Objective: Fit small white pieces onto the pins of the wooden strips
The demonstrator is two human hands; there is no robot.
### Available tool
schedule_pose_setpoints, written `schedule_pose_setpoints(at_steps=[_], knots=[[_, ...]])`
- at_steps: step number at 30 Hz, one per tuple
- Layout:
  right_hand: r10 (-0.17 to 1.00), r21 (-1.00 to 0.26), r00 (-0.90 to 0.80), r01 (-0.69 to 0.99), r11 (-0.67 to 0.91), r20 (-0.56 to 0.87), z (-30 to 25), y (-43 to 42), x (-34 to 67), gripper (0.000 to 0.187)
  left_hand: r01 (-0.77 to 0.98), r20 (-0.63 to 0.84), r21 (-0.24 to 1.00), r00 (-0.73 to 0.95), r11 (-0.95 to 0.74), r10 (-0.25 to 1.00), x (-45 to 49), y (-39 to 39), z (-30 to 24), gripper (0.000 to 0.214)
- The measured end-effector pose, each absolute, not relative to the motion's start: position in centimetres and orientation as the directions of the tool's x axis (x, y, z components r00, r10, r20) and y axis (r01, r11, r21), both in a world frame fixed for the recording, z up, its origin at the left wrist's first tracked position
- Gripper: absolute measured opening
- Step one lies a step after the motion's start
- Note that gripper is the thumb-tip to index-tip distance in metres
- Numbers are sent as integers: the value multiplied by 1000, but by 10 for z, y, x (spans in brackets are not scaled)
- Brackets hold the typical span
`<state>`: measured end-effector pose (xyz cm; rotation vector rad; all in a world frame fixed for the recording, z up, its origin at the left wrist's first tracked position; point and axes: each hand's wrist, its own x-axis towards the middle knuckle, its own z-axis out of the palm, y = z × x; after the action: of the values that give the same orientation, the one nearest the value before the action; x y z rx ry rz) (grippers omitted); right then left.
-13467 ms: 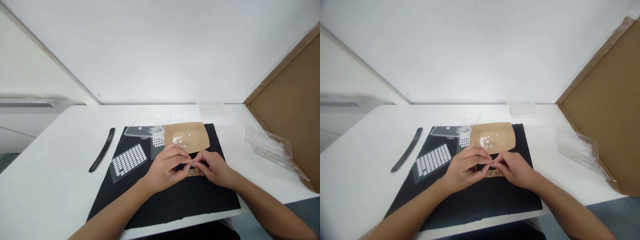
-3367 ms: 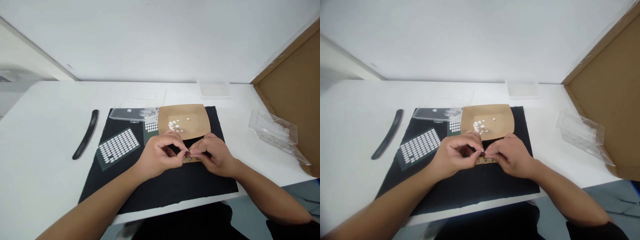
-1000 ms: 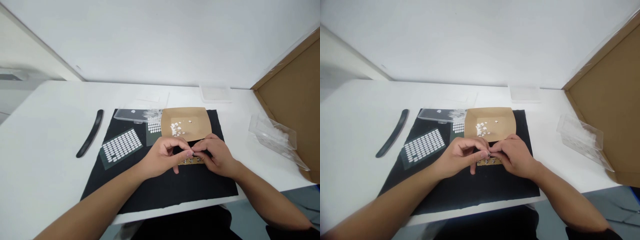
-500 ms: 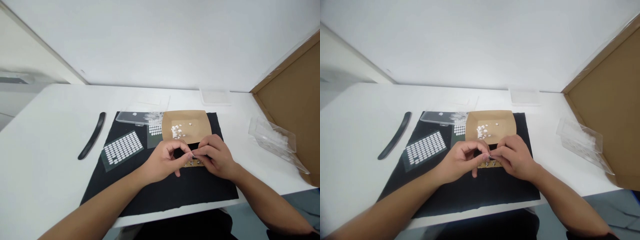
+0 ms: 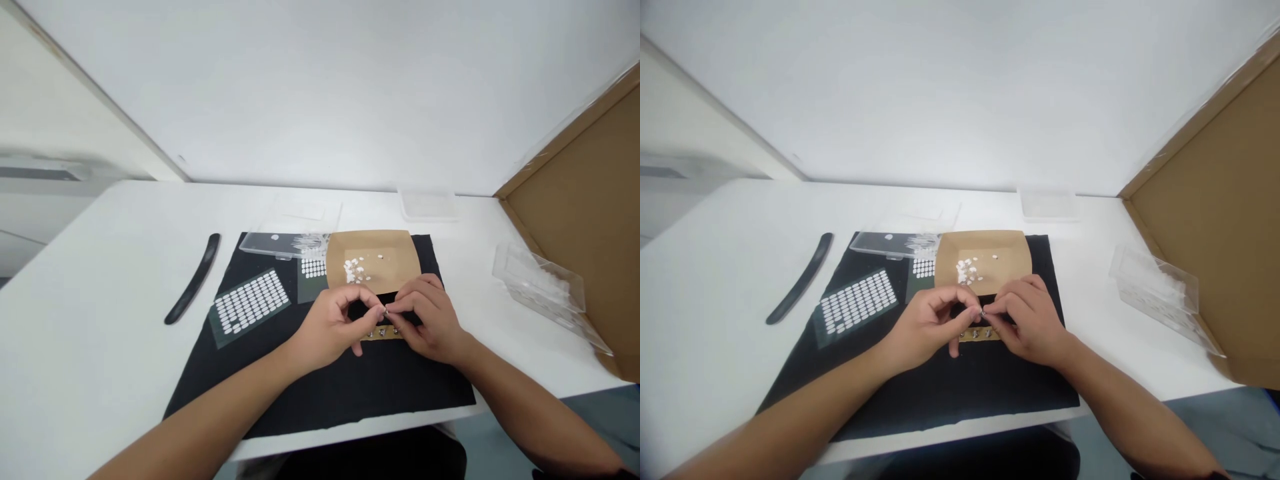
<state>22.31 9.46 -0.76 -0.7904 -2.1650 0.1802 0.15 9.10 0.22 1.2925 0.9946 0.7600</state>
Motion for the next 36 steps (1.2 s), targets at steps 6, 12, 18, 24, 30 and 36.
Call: schedule_pose_setpoints(at_steps=[6, 12, 18, 24, 30, 36], knots=[[601, -371, -459, 497, 784, 655, -8, 93, 222, 13, 35, -113, 994, 373, 107, 921, 3, 88, -1, 30], [624, -396, -461, 500, 770, 630, -9, 92, 223, 15, 45, -105, 994, 354, 96, 929, 4, 86, -2, 26], [641, -433, -468, 482, 762, 608, -9, 92, 223, 14, 61, -66, 997, 366, 47, 928, 3, 87, -1, 21], [666, -480, -469, 463, 745, 580, -8, 91, 222, 12, 85, 14, 995, 390, -52, 921, 3, 87, 0, 15], [691, -514, -466, 461, 723, 553, -7, 91, 223, 10, 188, 154, 953, 379, -239, 913, 3, 87, 3, 8], [697, -506, -467, 480, 717, 544, -6, 94, 224, 11, 366, 482, 722, 342, -587, 807, -2, 93, 1, 8]])
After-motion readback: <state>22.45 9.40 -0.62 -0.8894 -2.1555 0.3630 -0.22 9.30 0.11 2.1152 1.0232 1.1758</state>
